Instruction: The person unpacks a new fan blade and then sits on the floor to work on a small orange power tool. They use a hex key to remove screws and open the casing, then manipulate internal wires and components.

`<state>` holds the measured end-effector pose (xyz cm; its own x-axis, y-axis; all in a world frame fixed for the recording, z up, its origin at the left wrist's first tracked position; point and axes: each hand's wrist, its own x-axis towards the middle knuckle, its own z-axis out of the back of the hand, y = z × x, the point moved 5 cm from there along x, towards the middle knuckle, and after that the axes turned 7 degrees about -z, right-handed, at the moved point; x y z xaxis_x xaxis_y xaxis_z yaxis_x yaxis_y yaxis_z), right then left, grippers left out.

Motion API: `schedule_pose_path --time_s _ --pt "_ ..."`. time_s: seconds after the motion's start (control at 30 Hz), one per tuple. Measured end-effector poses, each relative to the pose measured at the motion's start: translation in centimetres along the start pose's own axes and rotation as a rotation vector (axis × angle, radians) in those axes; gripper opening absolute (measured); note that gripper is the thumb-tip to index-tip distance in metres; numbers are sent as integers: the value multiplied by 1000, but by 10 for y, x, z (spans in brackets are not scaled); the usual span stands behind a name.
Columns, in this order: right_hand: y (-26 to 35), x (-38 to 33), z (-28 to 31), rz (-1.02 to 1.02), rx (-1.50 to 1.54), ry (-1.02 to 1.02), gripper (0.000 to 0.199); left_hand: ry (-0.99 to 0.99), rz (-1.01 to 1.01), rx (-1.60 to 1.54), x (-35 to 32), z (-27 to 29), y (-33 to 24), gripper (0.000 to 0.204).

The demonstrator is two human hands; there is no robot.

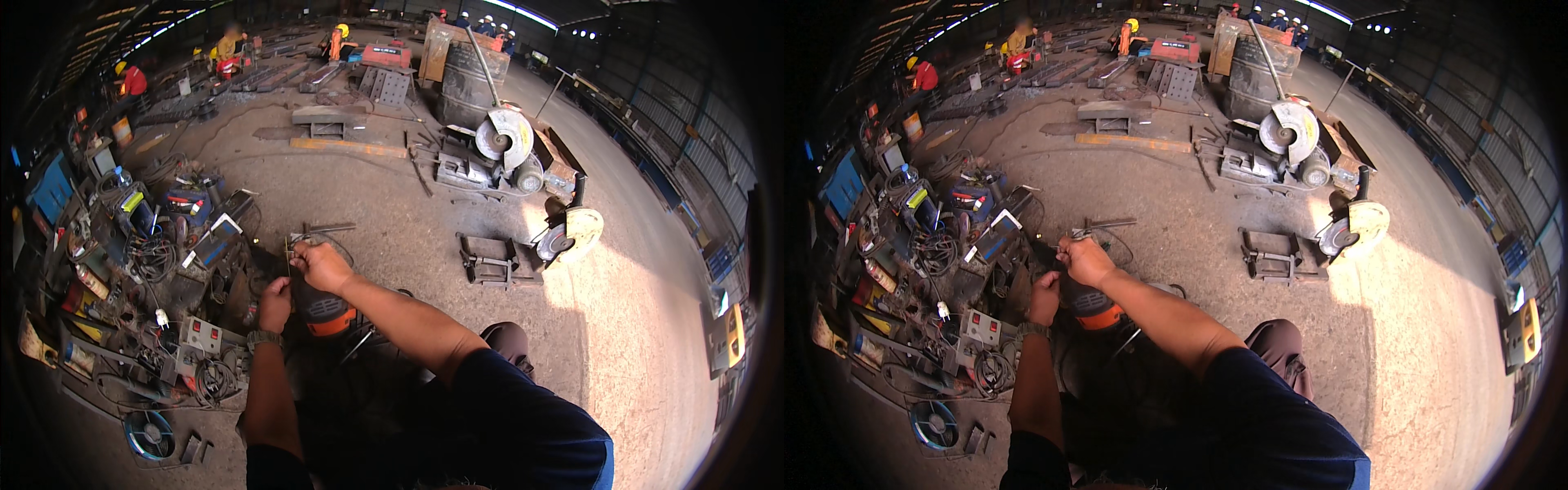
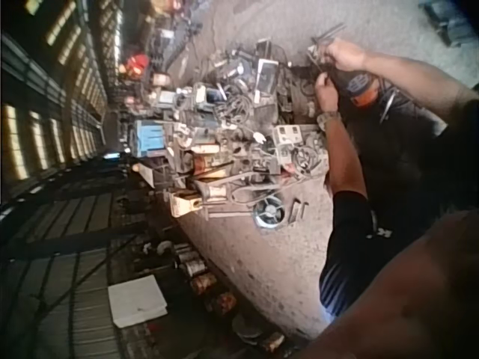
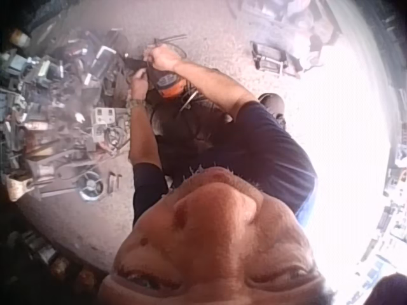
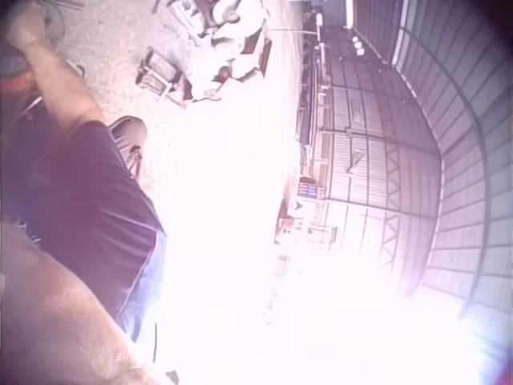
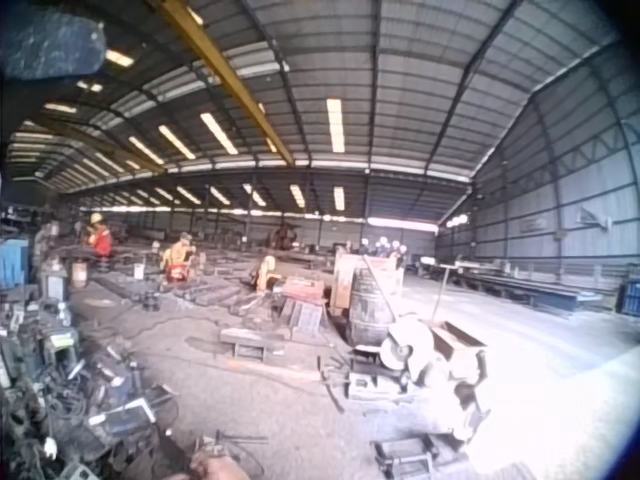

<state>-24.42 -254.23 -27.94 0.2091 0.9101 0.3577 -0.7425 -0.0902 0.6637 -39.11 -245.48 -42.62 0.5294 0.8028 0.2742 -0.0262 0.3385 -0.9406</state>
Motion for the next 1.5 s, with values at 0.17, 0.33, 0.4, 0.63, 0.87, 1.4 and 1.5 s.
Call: schedule_pose_path --time_s 0.17,0.33,0.4,0.63,0.87,1.4,1.5 --pt "-3 13 -1 254 53 177 9 25 -21 -35 1 -2 -2 19" --pt "-12 23 -4 247 8 274 10 15 9 0 0 3 -10 21" --pt "-11 22 -4 241 -22 287 11 12 -2 -91 1 3 -22 20" --pt "-14 12 -6 223 -63 162 13 -44 -105 -60 0 -10 -73 23" --pt "37 -23 4 96 -134 -117 20 -205 -254 136 -5 -10 -73 20" --pt "36 -12 -13 -32 -298 -104 25 -289 -298 70 -7 -20 -86 23" --pt "33 -10 -11 120 -212 -59 22 -292 -305 -45 -3 -19 -71 20"
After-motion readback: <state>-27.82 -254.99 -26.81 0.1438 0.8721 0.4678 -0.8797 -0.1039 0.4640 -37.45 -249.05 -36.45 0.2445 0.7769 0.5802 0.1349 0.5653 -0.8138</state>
